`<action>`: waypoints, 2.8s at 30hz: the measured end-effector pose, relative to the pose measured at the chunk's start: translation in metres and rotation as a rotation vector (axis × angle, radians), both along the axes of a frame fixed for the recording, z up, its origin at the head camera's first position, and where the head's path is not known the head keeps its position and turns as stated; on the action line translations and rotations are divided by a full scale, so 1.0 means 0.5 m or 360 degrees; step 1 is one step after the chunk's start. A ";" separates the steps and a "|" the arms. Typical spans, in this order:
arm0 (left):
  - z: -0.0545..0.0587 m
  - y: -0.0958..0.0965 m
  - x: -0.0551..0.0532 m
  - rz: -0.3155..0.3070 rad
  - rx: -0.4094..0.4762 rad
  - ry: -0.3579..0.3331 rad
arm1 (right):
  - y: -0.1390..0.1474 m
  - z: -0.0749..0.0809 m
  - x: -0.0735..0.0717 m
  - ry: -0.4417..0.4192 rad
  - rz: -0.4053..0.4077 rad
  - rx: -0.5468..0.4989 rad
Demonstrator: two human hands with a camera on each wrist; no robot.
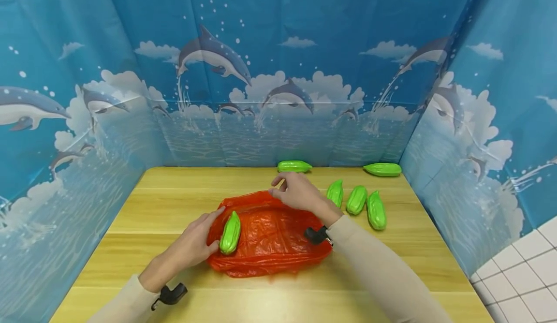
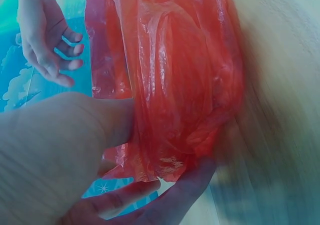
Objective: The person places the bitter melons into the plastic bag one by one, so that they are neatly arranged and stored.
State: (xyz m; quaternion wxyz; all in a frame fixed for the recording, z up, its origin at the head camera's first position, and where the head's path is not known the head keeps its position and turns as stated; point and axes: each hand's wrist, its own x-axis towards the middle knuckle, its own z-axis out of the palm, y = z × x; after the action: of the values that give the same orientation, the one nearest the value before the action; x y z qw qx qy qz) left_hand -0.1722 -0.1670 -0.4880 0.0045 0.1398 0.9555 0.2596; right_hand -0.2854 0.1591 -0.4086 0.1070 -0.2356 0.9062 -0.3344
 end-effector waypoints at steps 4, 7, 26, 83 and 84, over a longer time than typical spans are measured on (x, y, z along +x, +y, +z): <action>0.001 -0.004 -0.001 0.0014 0.0017 -0.0015 | 0.050 0.000 -0.027 0.0092 -0.0084 -0.0021; 0.003 -0.007 0.000 0.0025 0.0033 -0.0017 | 0.087 -0.009 -0.043 0.0127 -0.0141 -0.0023; 0.000 -0.014 0.003 0.0013 0.0038 -0.0016 | 0.256 -0.082 -0.084 0.0186 -0.0360 0.0232; -0.003 -0.010 0.003 0.0016 -0.0005 -0.0066 | 0.325 -0.183 -0.089 0.0432 -0.0389 0.0624; -0.004 -0.010 0.003 0.0013 -0.0003 -0.0062 | 0.324 -0.183 -0.090 0.0431 -0.0388 0.0626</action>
State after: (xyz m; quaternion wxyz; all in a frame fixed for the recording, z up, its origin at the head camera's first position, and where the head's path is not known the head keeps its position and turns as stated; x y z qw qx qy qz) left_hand -0.1708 -0.1720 -0.4899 0.0223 0.1309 0.9561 0.2613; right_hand -0.3302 0.3213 -0.4999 -0.0127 -0.1419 0.9815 -0.1279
